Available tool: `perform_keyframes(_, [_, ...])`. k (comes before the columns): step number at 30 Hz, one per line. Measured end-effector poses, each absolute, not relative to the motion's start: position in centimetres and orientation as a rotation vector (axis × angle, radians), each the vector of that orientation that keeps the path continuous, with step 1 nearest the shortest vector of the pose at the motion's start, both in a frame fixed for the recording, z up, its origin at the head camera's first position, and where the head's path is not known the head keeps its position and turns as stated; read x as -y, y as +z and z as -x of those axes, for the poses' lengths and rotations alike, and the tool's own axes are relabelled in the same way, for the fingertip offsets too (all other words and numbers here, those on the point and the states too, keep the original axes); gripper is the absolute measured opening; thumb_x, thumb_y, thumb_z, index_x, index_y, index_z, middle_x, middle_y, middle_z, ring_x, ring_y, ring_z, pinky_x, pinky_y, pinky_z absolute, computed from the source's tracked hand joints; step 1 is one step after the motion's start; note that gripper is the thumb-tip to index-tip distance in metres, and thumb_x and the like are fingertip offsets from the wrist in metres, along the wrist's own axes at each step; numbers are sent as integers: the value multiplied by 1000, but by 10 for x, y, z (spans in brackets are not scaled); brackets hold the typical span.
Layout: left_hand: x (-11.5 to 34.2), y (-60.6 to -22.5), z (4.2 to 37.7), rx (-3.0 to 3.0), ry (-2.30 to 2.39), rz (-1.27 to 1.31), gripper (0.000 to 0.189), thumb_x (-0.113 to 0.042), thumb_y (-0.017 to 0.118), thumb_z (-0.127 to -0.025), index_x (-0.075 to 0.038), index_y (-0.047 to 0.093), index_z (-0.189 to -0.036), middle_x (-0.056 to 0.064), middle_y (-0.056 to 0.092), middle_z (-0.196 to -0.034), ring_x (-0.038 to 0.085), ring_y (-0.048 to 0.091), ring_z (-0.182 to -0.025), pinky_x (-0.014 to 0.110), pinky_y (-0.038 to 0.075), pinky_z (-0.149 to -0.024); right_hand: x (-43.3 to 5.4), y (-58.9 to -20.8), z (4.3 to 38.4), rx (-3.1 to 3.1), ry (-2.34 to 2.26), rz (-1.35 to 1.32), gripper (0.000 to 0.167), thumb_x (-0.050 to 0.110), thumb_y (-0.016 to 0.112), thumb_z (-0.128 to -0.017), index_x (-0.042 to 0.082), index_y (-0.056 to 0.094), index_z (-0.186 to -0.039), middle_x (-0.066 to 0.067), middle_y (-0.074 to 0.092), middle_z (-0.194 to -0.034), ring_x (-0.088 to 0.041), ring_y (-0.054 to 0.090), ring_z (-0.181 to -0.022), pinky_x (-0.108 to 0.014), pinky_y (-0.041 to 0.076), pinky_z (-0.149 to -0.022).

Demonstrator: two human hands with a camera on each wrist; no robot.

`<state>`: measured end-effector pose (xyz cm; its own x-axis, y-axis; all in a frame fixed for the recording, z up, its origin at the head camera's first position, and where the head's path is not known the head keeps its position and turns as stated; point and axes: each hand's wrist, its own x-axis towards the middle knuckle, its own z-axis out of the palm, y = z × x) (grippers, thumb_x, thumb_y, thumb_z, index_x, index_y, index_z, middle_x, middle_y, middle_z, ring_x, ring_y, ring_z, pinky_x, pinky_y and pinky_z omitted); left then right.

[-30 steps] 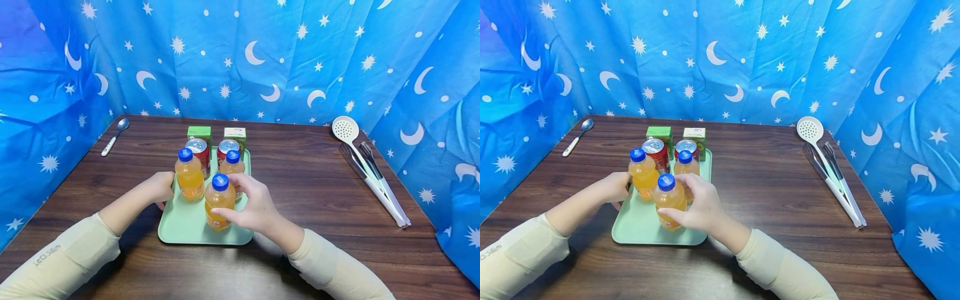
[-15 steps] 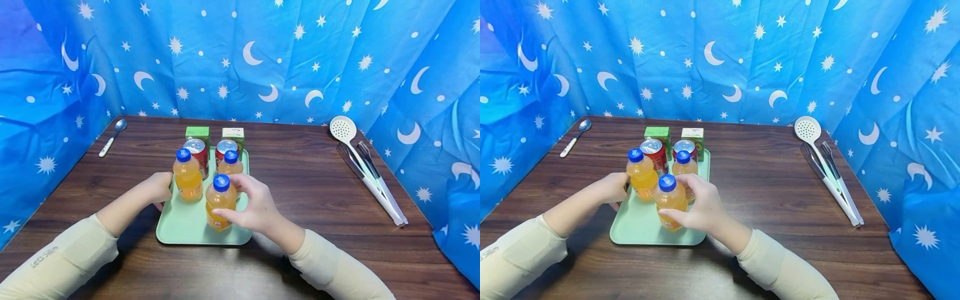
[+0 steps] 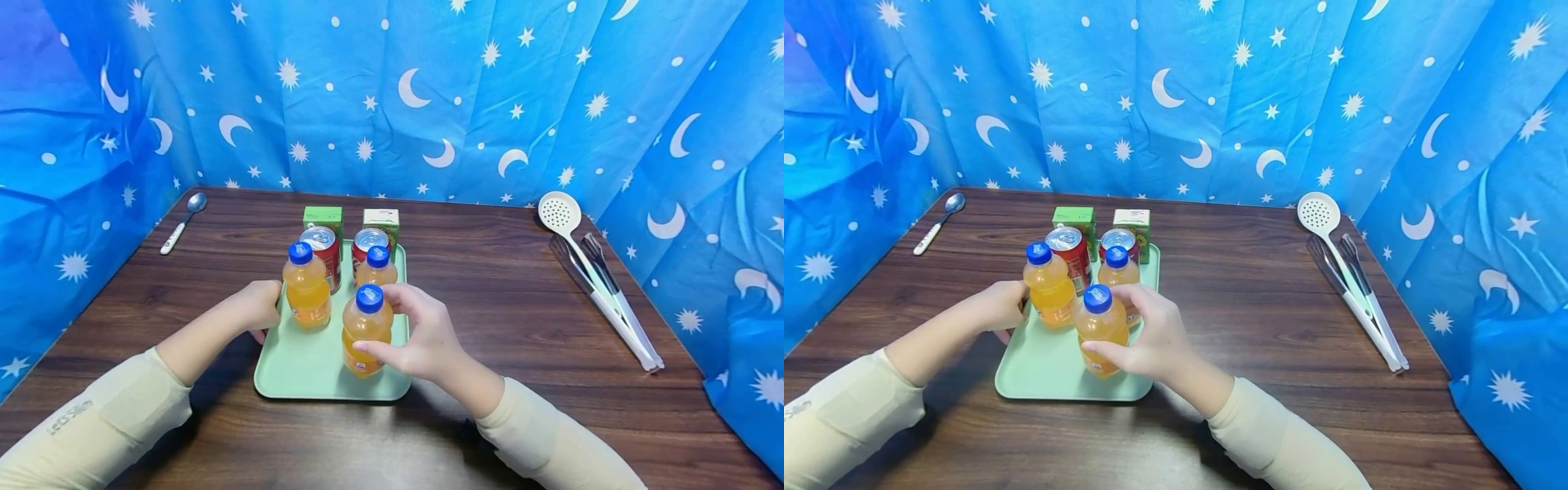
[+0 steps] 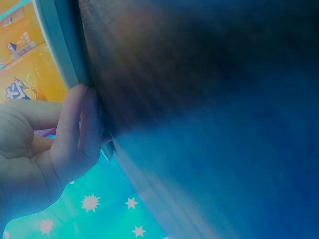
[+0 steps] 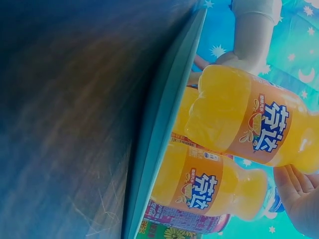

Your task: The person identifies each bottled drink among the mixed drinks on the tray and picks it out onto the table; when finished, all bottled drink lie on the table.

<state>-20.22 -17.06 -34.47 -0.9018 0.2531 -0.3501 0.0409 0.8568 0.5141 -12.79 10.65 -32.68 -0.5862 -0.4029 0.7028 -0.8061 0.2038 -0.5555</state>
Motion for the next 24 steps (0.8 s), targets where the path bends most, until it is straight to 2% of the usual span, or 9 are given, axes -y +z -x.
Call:
perform_keyframes(14, [172,-346,203,-2620,724,-223,23,14,51,-79,2,49,-100,13,55,-84,21,61,-57,31,56,-44,-109,-323,124,2079,1443,-1112,56,8,86,-63,4,58,-112,-3,64,-105,-16,61,-96,-32,56,-77])
perform_keyframes(24, [171,-345,203,-2614,712,-211,24,14,52,-79,3,49,-101,13,55,-84,21,62,-58,31,56,-44,-112,-322,122,2094,1490,-1097,55,7,85,-64,5,58,-112,-2,64,-105,-16,60,-95,-33,56,-76])
